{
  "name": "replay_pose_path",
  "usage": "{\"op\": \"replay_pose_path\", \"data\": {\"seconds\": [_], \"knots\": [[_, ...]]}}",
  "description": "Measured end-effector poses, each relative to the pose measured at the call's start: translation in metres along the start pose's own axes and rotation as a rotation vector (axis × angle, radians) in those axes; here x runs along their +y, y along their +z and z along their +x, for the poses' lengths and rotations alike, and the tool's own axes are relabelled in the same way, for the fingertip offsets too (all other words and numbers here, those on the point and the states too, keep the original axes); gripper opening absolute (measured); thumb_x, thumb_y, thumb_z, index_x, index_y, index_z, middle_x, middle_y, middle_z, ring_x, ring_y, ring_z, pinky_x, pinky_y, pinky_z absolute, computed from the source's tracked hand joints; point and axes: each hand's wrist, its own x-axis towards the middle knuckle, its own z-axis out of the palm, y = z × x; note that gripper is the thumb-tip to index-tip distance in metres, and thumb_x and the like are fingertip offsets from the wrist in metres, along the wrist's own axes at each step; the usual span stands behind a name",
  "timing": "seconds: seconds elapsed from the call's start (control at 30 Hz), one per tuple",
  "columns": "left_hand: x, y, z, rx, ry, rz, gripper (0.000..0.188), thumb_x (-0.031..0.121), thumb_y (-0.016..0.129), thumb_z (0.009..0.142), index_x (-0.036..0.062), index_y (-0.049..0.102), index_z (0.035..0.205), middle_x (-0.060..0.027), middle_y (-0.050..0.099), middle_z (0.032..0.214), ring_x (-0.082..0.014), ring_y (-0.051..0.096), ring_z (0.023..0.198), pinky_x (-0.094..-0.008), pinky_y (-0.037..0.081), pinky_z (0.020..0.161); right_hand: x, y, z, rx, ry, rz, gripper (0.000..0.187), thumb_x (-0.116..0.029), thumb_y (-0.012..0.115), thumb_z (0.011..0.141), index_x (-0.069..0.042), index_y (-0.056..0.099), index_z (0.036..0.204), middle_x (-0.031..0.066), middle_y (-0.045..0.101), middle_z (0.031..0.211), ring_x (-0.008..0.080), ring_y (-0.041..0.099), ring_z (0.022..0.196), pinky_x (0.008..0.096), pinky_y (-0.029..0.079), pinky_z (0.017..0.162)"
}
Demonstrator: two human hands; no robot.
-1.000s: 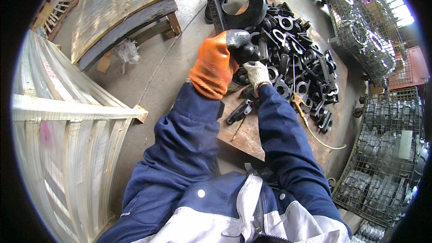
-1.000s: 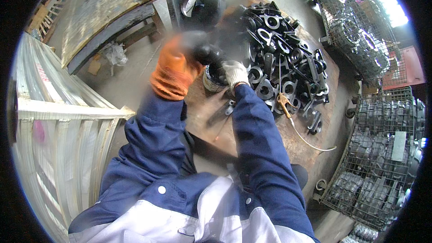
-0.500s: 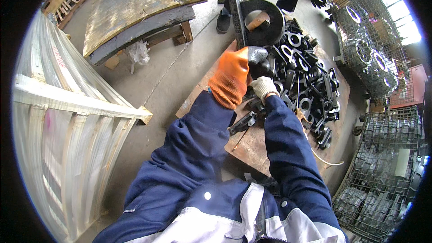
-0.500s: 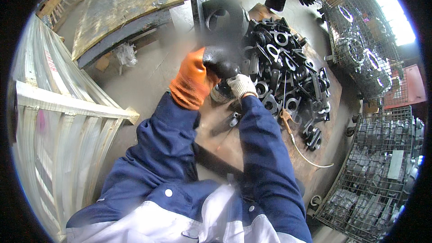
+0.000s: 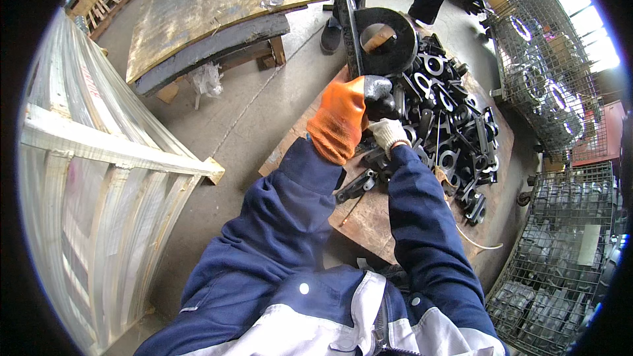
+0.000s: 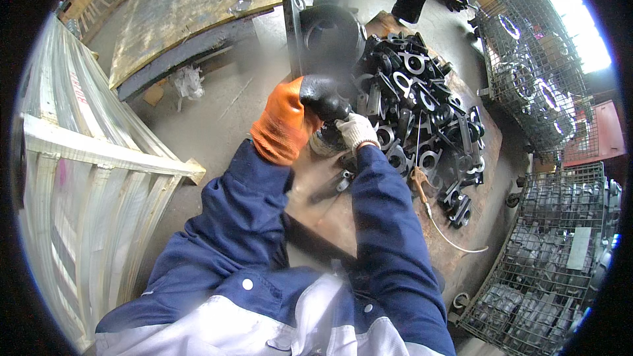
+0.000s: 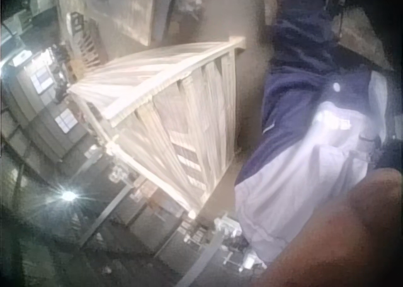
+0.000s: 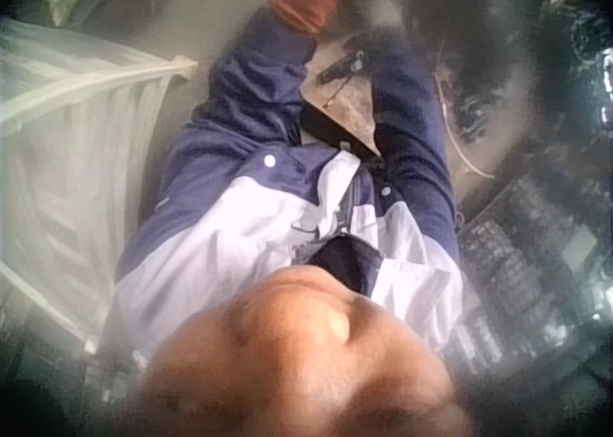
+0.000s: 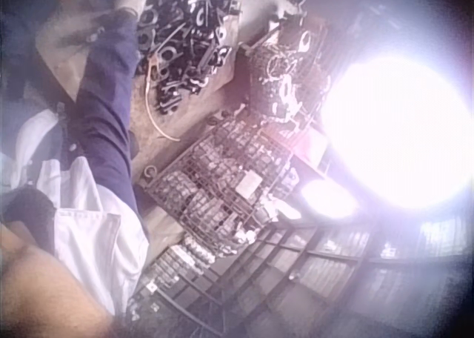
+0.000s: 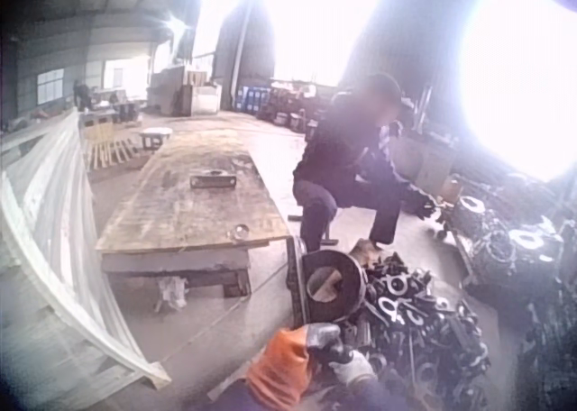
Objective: The person sits on the floor and uses a brush to apply black paint to small metal parts. They pick up each part, paint it, and place it back on the pile. Another worker is visible nearby, also working on similar parts.
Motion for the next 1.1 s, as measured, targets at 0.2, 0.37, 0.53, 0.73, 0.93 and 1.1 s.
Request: {"op": "replay_pose_path", "data": {"seconds": [0.2, 0.37, 0.53, 0.73, 0.93, 1.1], "knots": [[0.021, -0.004, -0.006, -0.084, 0.206, 0.382, 0.024, -0.008, 0.066, 0.078, 0.0016, 0.07, 0.1, -0.0085, 0.071, 0.09, -0.0151, 0.068, 0.082, -0.0273, 0.055, 0.075, 0.024, 0.018, 0.009, 0.225, 0.256, 0.587, 0.022, -0.022, 0.065, 0.085, -0.006, 0.07, 0.099, 0.0177, 0.07, 0.091, 0.035, 0.067, 0.088, 0.0393, 0.053, 0.081], [0.027, 0.001, -0.005, -0.02, 0.379, 0.536, 0.02, -0.001, 0.07, 0.078, 0.0041, 0.071, 0.098, -0.0096, 0.071, 0.085, -0.0189, 0.069, 0.077, -0.0292, 0.055, 0.071, 0.019, 0.021, 0.01, 0.21, 0.031, -0.077, 0.022, -0.024, 0.064, 0.084, -0.008, 0.071, 0.097, 0.0196, 0.069, 0.094, 0.0374, 0.066, 0.094, 0.0437, 0.052, 0.085], [0.025, 0.001, -0.003, -0.005, 0.451, 0.583, 0.028, -0.007, 0.067, 0.073, 0.0033, 0.071, 0.099, -0.0108, 0.072, 0.089, -0.0208, 0.07, 0.084, -0.03, 0.055, 0.078, 0.003, -0.002, 0.009, 0.121, 0.006, 0.227, 0.023, -0.024, 0.06, 0.087, -0.004, 0.07, 0.095, 0.0196, 0.069, 0.091, 0.034, 0.067, 0.088, 0.0388, 0.053, 0.08], [0.015, -0.001, -0.001, -0.07, 0.378, 0.393, 0.029, -0.011, 0.063, 0.076, -0.0001, 0.069, 0.102, -0.0106, 0.071, 0.093, -0.0177, 0.069, 0.088, -0.0288, 0.055, 0.079, 0.018, 0.015, 0.009, 0.281, 0.113, 0.336, 0.02, -0.026, 0.062, 0.088, -0.01, 0.071, 0.097, 0.0174, 0.069, 0.091, 0.0359, 0.066, 0.089, 0.0424, 0.052, 0.079], [0.01, -0.002, -0.004, -0.017, -0.021, -0.018, 0.022, 0.012, 0.053, 0.093, -0.0046, 0.065, 0.103, -0.0154, 0.068, 0.098, -0.0229, 0.067, 0.091, -0.0353, 0.055, 0.086, 0.001, -0.006, 0.005, 0.006, 0.02, -0.057, 0.029, -0.034, 0.063, 0.087, -0.009, 0.073, 0.097, 0.0181, 0.07, 0.094, 0.0348, 0.067, 0.095, 0.04, 0.052, 0.085], [0.012, -0.004, -0.005, -0.05, 0.04, 0.056, 0.025, 0.013, 0.05, 0.095, -0.005, 0.064, 0.105, -0.0159, 0.067, 0.099, -0.0242, 0.067, 0.092, -0.0365, 0.056, 0.086, -0.02, -0.031, -0.013, 0.078, 0.414, 0.739, 0.032, -0.037, 0.066, 0.086, -0.009, 0.072, 0.1, 0.0177, 0.07, 0.097, 0.0365, 0.066, 0.091, 0.0407, 0.053, 0.082]]}}
